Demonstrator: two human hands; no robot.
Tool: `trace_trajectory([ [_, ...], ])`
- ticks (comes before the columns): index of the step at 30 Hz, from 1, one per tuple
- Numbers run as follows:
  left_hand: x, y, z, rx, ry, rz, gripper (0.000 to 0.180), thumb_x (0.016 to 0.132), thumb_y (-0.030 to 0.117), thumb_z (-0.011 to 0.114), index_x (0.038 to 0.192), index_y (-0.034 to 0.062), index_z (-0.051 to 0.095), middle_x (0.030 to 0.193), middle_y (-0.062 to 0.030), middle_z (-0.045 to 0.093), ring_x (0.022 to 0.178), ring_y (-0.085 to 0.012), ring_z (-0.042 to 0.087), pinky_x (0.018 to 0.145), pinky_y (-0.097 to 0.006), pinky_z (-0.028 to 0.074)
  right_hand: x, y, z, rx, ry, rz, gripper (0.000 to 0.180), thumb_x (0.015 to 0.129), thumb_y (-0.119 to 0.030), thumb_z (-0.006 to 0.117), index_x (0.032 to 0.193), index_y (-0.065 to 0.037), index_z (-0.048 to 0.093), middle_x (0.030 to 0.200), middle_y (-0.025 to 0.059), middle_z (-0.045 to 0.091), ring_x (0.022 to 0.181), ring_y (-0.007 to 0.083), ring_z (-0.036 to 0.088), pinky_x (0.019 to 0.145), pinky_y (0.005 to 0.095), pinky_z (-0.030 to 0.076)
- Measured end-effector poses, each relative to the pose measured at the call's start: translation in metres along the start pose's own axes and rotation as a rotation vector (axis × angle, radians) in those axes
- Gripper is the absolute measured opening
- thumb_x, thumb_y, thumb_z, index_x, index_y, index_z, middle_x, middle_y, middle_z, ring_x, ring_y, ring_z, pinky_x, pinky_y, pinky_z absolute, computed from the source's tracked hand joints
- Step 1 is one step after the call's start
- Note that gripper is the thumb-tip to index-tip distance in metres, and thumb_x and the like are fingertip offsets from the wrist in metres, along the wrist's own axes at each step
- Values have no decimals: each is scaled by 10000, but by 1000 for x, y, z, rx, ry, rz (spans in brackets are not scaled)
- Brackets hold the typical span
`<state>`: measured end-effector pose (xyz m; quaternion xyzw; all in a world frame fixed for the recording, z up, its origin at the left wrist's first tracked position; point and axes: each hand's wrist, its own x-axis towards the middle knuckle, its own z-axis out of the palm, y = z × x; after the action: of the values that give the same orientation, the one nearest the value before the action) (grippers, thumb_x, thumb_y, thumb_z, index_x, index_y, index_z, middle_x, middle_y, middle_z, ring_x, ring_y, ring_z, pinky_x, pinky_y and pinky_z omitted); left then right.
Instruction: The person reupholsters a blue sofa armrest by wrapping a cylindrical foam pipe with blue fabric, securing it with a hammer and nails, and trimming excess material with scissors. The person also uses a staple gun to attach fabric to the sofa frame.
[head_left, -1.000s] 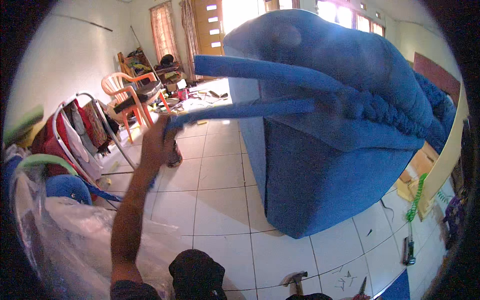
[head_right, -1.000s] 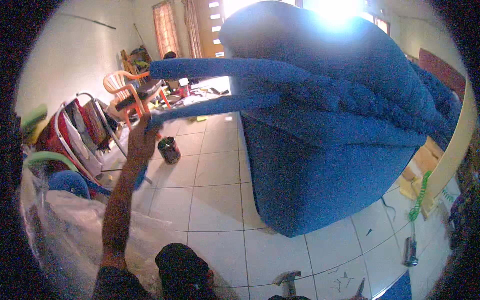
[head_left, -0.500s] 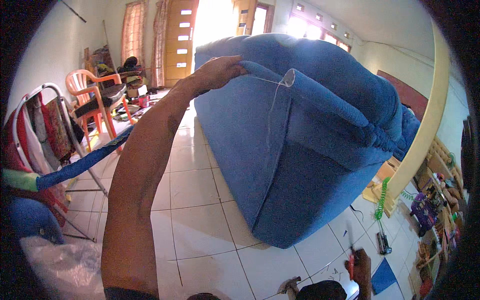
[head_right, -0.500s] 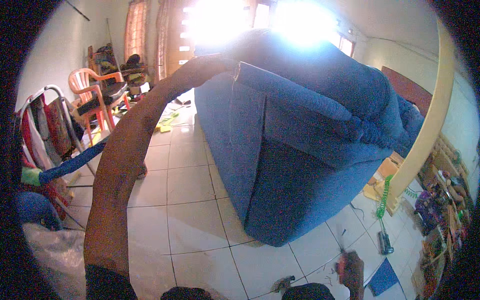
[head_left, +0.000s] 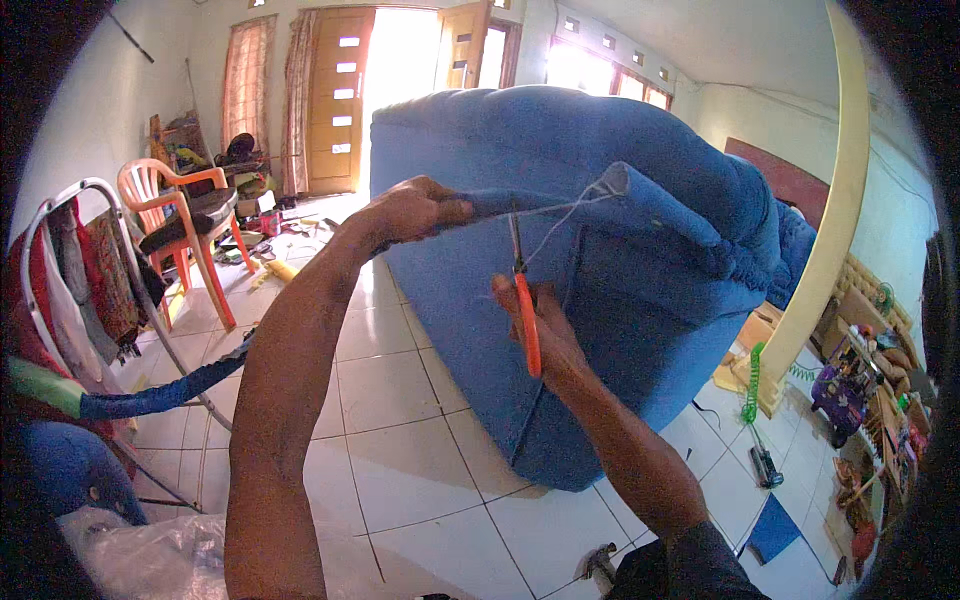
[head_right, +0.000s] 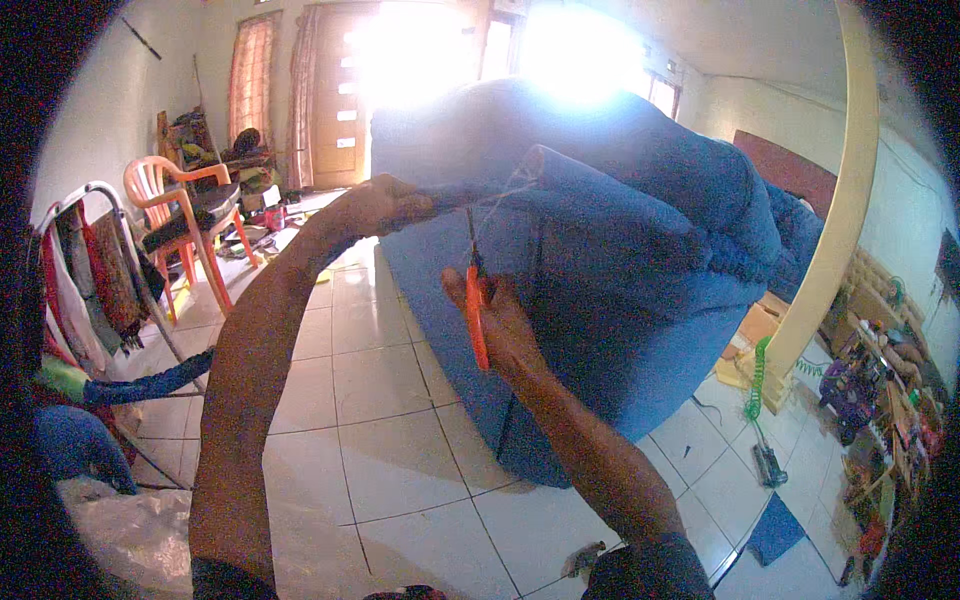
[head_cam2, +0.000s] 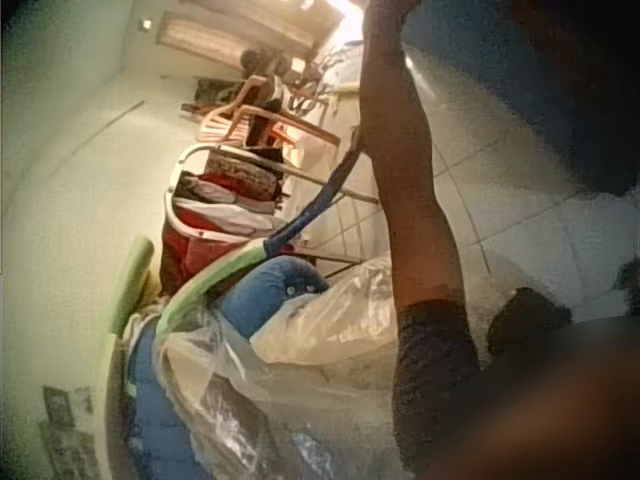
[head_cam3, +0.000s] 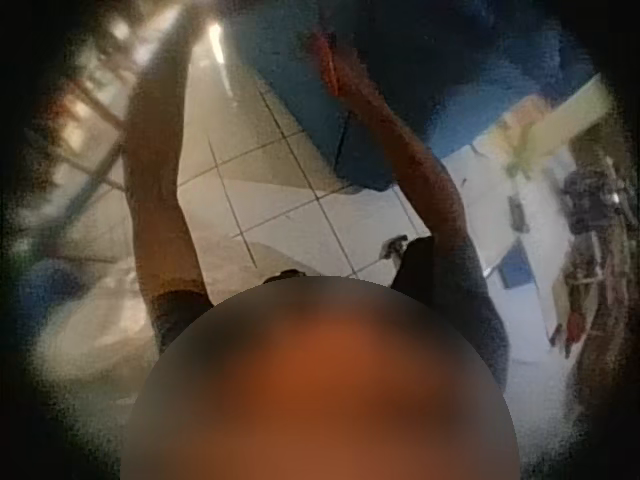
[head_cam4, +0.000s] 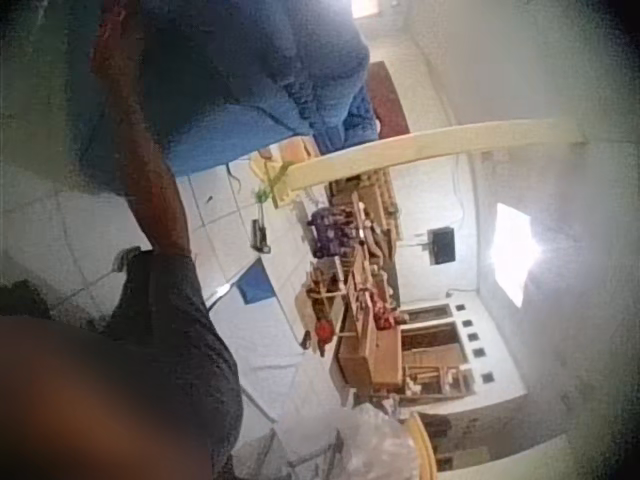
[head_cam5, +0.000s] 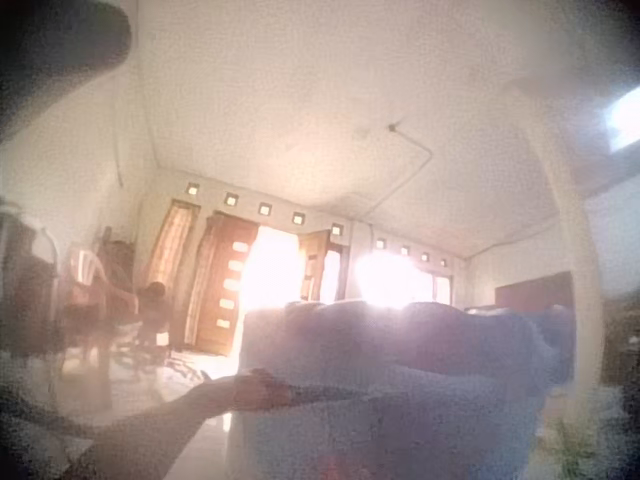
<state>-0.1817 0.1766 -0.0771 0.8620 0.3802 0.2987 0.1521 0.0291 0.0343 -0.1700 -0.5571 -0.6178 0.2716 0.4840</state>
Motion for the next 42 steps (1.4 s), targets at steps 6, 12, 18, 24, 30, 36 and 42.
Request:
trace_trajectory([
  [6, -10, 10, -1, -177, -48, -102, 498, 929, 533, 668, 946, 43, 755, 592, -21, 545, 485, -130, 500, 450, -327, 402, 26, -15, 10, -175, 116, -28, 851, 857, -807, 571, 1134, -2, 535, 967, 145, 564, 920, 274, 601, 801, 445, 482],
  [12, 0, 7, -1, -147, 5, -90, 478, 926, 511, 673, 929, 38, 745, 591, -15, 543, 489, -121, 514, 442, -316, 405, 35, -15, 18, -96, 204, -288, 713, 878, -686, 651, 847, 27, 646, 736, 234, 646, 730, 397, 646, 677, 540, 478],
  [18, 9, 3, 3, -111, 77, -81, 489, 924, 513, 669, 920, 29, 732, 610, -29, 538, 505, -129, 520, 459, -310, 409, 44, -11, 20, -243, 153, -266, 727, 908, -701, 592, 929, 23, 661, 877, 328, 651, 837, 454, 654, 743, 559, 491],
  [24, 0, 15, -4, -168, 54, -133, 494, 928, 534, 669, 885, 42, 685, 643, -15, 531, 548, -120, 514, 486, -307, 415, 58, -8, 23, -269, -5, -97, 799, 876, -723, 610, 1144, 29, 635, 1109, 353, 618, 1022, 480, 630, 855, 546, 499],
  [30, -18, 15, -20, -265, -24, -33, 407, 963, 477, 645, 884, 78, 635, 685, 27, 512, 561, -106, 483, 505, -286, 412, 66, -12, 32, -144, 49, -90, 932, 805, -738, 685, 1153, 122, 600, 1159, 345, 621, 1093, 464, 635, 914, 515, 509],
  [36, -21, 3, -26, -437, -132, -31, 369, 957, 431, 659, 926, 64, 638, 713, 14, 537, 567, -104, 503, 502, -278, 416, 67, -15, 46, -147, 18, -135, 955, 782, -734, 724, 1168, 128, 585, 1152, 332, 627, 1094, 455, 639, 918, 494, 512],
  [42, -26, -1, -25, -464, -174, -85, 402, 960, 454, 655, 980, 52, 648, 717, 8, 532, 551, -101, 487, 474, -254, 401, 57, -18, 56, -93, 109, -196, 753, 849, -636, 724, 1076, 72, 606, 1067, 294, 673, 1025, 413, 688, 846, 481, 545],
])
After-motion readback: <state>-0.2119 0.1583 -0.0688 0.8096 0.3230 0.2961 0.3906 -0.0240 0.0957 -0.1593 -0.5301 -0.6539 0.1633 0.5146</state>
